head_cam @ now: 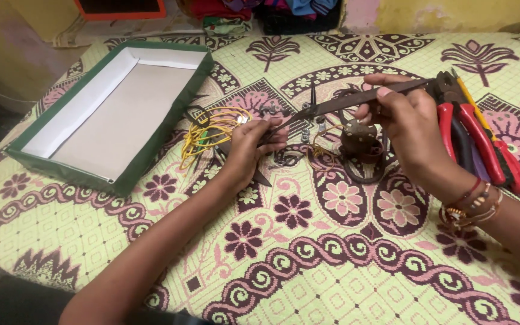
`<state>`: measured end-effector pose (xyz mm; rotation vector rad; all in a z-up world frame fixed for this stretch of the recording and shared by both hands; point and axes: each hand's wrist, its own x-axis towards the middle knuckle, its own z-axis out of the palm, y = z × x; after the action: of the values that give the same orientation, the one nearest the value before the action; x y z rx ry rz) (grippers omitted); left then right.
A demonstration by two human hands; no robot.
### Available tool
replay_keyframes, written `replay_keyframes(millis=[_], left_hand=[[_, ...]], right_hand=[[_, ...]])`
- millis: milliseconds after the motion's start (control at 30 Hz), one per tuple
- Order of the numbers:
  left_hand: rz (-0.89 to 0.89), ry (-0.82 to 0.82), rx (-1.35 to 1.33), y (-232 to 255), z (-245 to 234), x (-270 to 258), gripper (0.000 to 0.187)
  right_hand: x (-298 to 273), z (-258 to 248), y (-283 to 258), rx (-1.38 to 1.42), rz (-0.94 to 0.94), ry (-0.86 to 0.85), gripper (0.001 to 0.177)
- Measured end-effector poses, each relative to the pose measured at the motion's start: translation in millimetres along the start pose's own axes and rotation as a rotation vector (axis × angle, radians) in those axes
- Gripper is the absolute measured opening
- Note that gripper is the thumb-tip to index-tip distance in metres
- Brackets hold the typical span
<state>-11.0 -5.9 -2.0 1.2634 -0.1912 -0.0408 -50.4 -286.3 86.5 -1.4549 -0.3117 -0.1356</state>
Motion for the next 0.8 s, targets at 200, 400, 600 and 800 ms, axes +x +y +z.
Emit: replay_keyframes(millis=[200, 400, 600, 800], left_hand=[[-0.004, 0.041, -0.002, -6.2, -5.3, 2.1, 0.028], [0.011, 0.107, -0.02, -4.1, -4.0, 0.2, 0.034], [0.016, 0.157, -0.054, 7.6, 3.7, -7.4, 0.05], [-0.041, 0.181, -0.107, 13.6, 7.7, -14.1, 0.066]], right_hand=[[3.4, -3.0, -2.3, 0.039, -0.001, -0.085, 0.038], [3.3, -3.1, -7.6, 0.094, 0.062, -0.177, 0.039], [4.9, -11.7, -36.5, 0.031, 0.15, -0.391, 0.054], [12.0, -32.3, -42.8, -0.195, 0.209, -0.535, 0.05]])
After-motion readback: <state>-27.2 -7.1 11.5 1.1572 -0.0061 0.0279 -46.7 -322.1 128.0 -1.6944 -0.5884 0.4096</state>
